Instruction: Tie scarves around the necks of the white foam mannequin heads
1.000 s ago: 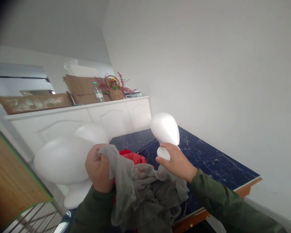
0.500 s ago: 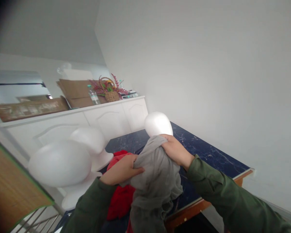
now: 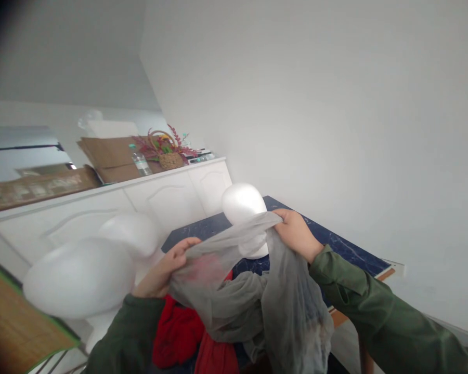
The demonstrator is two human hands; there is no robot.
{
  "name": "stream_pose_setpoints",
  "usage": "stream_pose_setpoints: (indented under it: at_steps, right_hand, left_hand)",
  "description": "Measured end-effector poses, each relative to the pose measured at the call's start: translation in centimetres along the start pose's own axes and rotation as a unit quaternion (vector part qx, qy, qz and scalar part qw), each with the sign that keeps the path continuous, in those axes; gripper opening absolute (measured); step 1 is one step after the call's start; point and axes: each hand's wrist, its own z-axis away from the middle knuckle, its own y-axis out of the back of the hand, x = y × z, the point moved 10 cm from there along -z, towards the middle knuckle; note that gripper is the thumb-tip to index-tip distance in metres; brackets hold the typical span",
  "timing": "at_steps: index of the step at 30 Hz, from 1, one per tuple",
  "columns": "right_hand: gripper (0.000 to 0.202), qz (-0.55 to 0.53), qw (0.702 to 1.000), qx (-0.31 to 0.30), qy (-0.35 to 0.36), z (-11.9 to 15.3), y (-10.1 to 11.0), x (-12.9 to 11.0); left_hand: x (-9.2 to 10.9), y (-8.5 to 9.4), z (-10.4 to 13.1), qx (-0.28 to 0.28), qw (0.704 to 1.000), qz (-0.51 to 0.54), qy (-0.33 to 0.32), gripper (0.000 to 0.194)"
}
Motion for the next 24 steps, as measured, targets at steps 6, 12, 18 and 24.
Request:
stream_pose_setpoints:
  at_steps: [6, 12, 18, 24]
  right_hand:
    - [0.025, -0.222, 0.970, -0.023, -0.099, 0.6, -1.7, 1.5]
    - [0.029, -0.423, 0.892, -0.028, -0.161, 0.5, -4.7, 2.3]
    - [0.048, -0.484, 0.753, -0.372, -0.243, 8.1, -16.5, 0.8]
    - [0.047, -0.325, 0.636, -0.700, -0.016, 17.0, -20.3, -4.8]
  left_hand:
    - [-4.6, -7.2, 2.1, -0.283, 0.919, -0.264, 0.069, 0.036]
    - [-3.3, -9.4, 3.1, -0.261, 0.954, 0.111, 0.096, 0.022]
    - [6.6, -7.3, 2.4, -0.111, 0.926, 0.349, -0.086, 0.034]
    - [13.3, -3.2, 1.1, 0.059, 0.943, 0.244, -0.220, 0.022]
